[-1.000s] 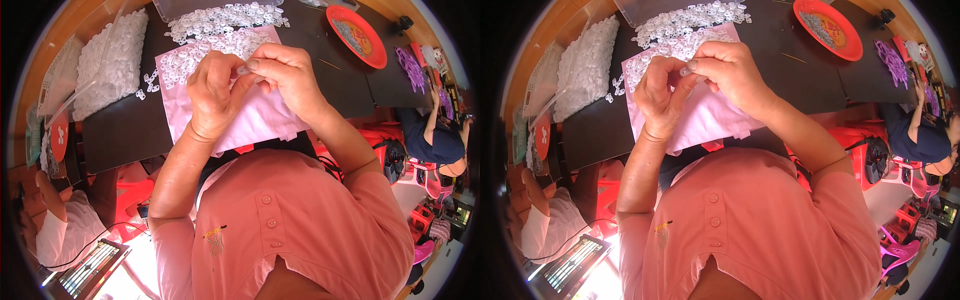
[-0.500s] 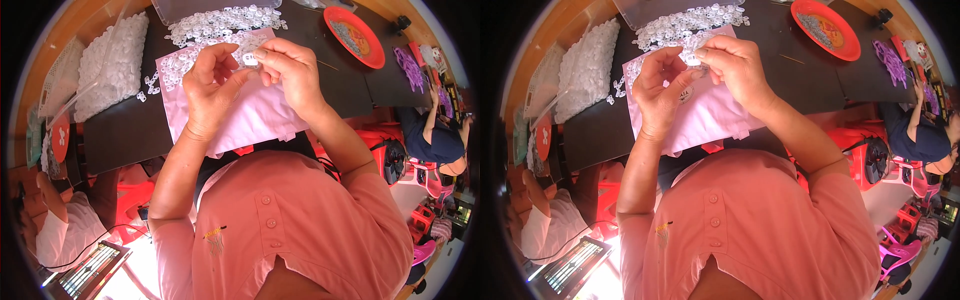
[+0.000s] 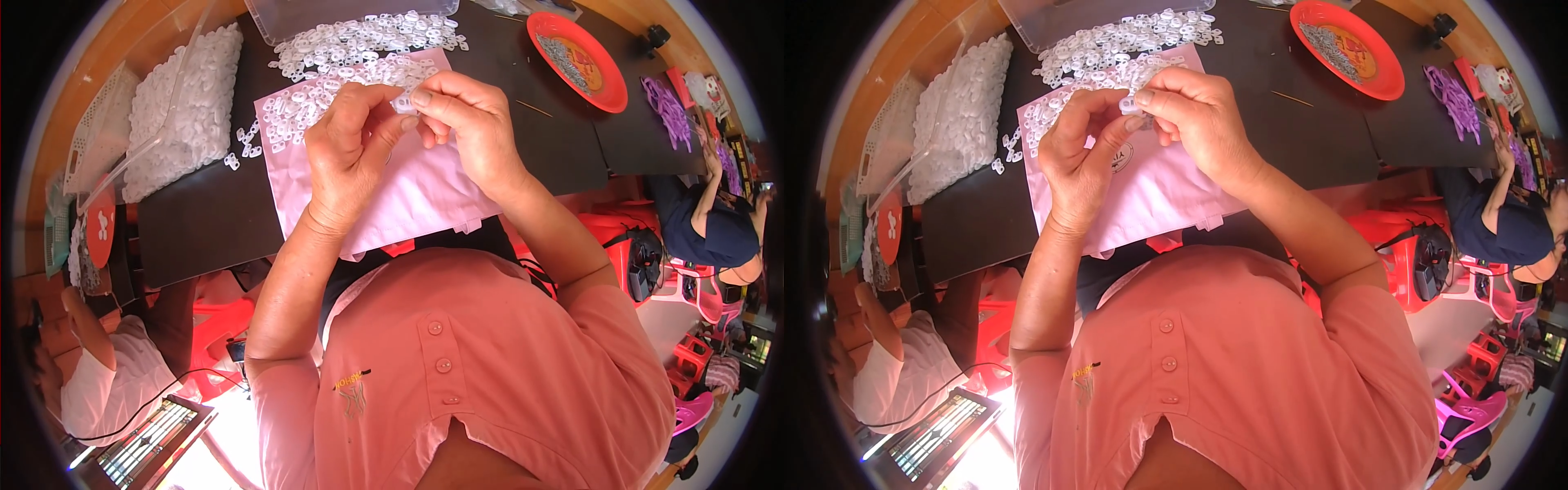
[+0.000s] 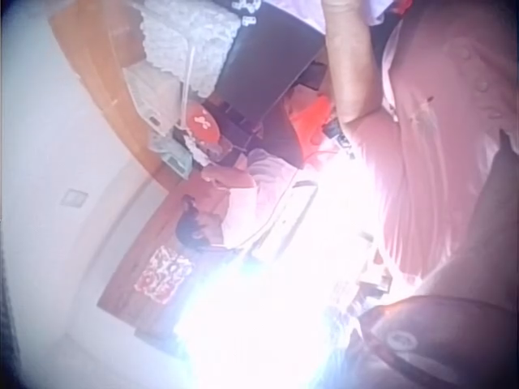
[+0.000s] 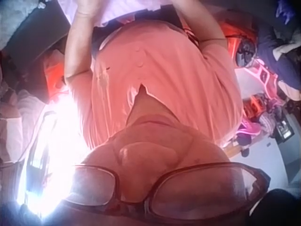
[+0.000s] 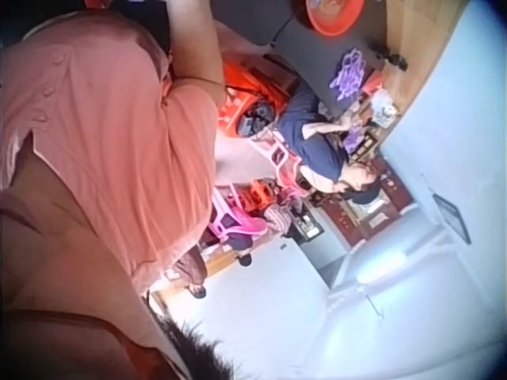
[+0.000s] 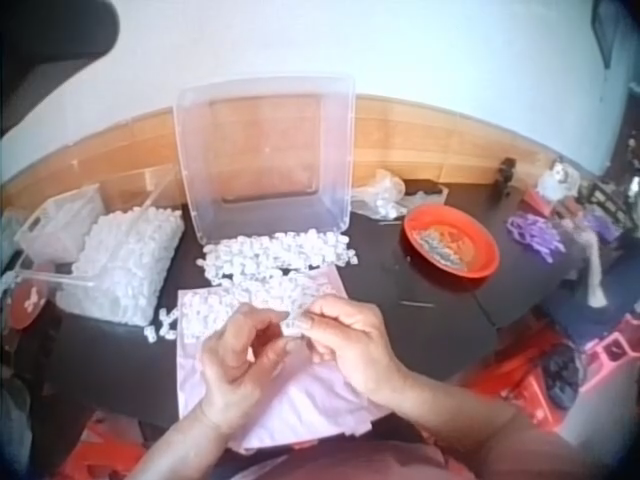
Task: Assembling small white plastic clips or rings onto a lace strip at a workstation.
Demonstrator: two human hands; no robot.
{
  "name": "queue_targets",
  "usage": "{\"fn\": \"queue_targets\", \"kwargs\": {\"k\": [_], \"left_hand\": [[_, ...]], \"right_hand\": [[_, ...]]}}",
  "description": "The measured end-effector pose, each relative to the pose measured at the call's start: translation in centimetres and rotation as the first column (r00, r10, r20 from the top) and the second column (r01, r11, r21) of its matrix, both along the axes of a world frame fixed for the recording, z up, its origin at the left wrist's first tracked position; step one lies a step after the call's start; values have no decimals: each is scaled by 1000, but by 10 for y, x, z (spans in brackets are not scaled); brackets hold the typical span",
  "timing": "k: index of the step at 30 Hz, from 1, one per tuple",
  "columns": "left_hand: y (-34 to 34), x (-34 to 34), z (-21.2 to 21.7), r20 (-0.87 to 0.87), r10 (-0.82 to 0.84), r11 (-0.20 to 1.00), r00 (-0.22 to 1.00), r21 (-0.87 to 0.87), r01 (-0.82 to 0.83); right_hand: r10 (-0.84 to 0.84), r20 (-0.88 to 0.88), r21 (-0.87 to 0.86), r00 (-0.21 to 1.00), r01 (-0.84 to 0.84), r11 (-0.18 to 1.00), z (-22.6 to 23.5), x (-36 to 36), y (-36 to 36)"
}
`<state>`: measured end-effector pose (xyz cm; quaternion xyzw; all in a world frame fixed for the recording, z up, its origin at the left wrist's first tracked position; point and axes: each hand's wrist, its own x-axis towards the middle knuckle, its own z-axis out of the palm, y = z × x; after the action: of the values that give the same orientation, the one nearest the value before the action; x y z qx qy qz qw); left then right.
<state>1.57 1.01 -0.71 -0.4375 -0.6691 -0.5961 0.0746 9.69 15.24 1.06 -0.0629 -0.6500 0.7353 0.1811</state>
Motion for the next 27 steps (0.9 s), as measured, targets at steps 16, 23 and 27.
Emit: {"fn": "queue_targets", "kwargs": {"k": [16,23,27], "left_hand": [[-5,1,10,508,-87,996,857,68,60],[-7,2,7,462,-61,998,885,38,49],[-6,0,6,482,-49,999,875,40,34]], "right_hand": [[23,30,93,999,-26,995,2,-5,1],[99,-65,332,993,-71,941,13,-11,3],[154,-35,450,987,-122,885,15,-16,14]]}}
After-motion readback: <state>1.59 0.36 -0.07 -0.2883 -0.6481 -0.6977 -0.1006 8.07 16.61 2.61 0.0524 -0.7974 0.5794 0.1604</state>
